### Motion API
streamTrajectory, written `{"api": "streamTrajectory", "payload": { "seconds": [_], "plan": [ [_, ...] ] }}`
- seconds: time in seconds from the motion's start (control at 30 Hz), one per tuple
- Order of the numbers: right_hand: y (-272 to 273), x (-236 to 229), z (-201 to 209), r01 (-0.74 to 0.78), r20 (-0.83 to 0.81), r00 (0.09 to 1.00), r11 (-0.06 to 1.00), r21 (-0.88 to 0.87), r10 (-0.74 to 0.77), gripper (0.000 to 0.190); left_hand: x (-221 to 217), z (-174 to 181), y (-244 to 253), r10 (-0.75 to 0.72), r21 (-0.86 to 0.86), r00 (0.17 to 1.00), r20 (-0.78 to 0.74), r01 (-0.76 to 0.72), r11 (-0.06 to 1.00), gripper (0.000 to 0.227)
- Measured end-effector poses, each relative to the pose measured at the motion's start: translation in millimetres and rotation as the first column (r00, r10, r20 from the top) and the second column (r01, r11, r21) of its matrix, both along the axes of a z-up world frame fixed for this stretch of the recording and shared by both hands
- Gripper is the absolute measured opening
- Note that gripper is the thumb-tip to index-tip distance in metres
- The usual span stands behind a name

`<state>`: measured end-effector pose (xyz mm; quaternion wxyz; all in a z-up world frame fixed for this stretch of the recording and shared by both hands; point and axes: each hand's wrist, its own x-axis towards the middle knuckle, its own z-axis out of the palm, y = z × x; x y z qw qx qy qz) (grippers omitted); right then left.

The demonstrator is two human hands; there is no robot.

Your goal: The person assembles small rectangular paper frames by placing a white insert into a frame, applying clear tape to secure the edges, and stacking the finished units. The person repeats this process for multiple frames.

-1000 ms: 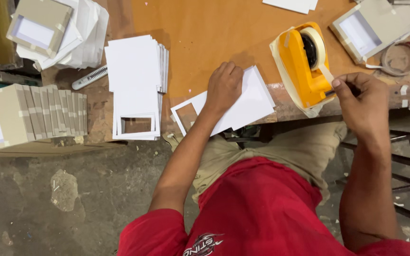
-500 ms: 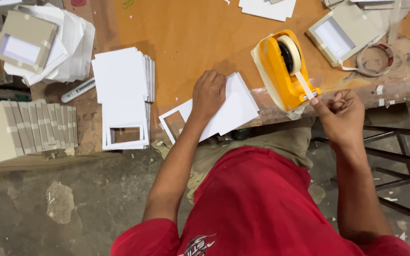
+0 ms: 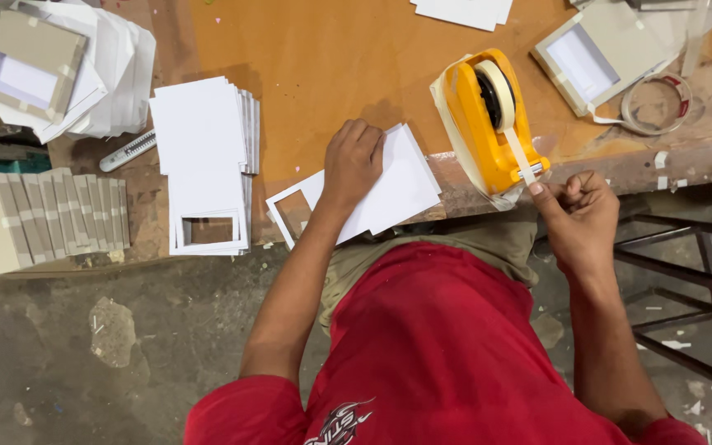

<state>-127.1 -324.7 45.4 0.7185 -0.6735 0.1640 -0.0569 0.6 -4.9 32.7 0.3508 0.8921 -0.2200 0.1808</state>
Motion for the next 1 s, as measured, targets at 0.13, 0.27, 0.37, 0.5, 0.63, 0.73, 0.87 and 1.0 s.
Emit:
{"api": "streamTrajectory", "payload": {
  "seconds": [0.13, 0.27, 0.37, 0.5, 0.63, 0.73, 0.87, 1.0],
  "plan": [
    [0.1, 0.4, 1.7, -0.006, -0.03, 1.0, 1.0, -0.031, 0.005, 0.035, 2.4, -0.2, -0.8, -0.003, 0.001, 1.0, 0.001, 0.003, 1.0, 0.008],
    [2.7, 0.4, 6.2, -0.004, -0.036, 0.999, 0.999, -0.049, 0.003, 0.039, 2.0, 0.3, -1.1, -0.006, 0.015, 1.0, 0.002, 0.006, 1.0, 0.008],
    [3.3, -0.1, 9.6, -0.004, -0.046, 0.999, 0.998, -0.067, 0.001, 0.04, 2.8, 0.0, -1.4, -0.007, 0.004, 1.0, -0.005, 0.007, 1.0, 0.008],
    [1.1, -2.9, 9.8, -0.012, -0.021, 1.0, 0.751, -0.66, -0.003, 0.035, 3.3, 0.1, -1.1, -0.009, 0.008, 1.0, -0.004, 0.01, 1.0, 0.009],
    [-9.0, -7.4, 16.2, -0.129, -0.17, 0.979, 0.313, -0.941, -0.109, 0.024, -0.5, 2.7, -2.1, -0.005, 0.024, 1.0, -0.007, 0.005, 1.0, 0.009],
    [-12.7, -8.1, 31.4, -0.01, -0.036, 0.999, 0.568, -0.823, -0.036, 0.011, 5.8, 4.4, -3.3, -0.002, 0.023, 1.0, 0.005, 0.002, 1.0, 0.009],
    [-2.0, -1.9, 45.1, 0.02, 0.042, 0.999, 0.652, -0.758, 0.019, 0.009, 2.2, -0.1, -2.8, 0.005, 0.026, 1.0, -0.004, -0.005, 1.0, 0.009],
    [13.0, 19.9, 55.4, -0.041, 0.04, 0.991, 0.577, -0.816, 0.127, 0.017, 2.5, 0.2, -3.8, 0.003, 0.043, 1.0, -0.004, -0.003, 0.999, 0.008]
  ]
}}
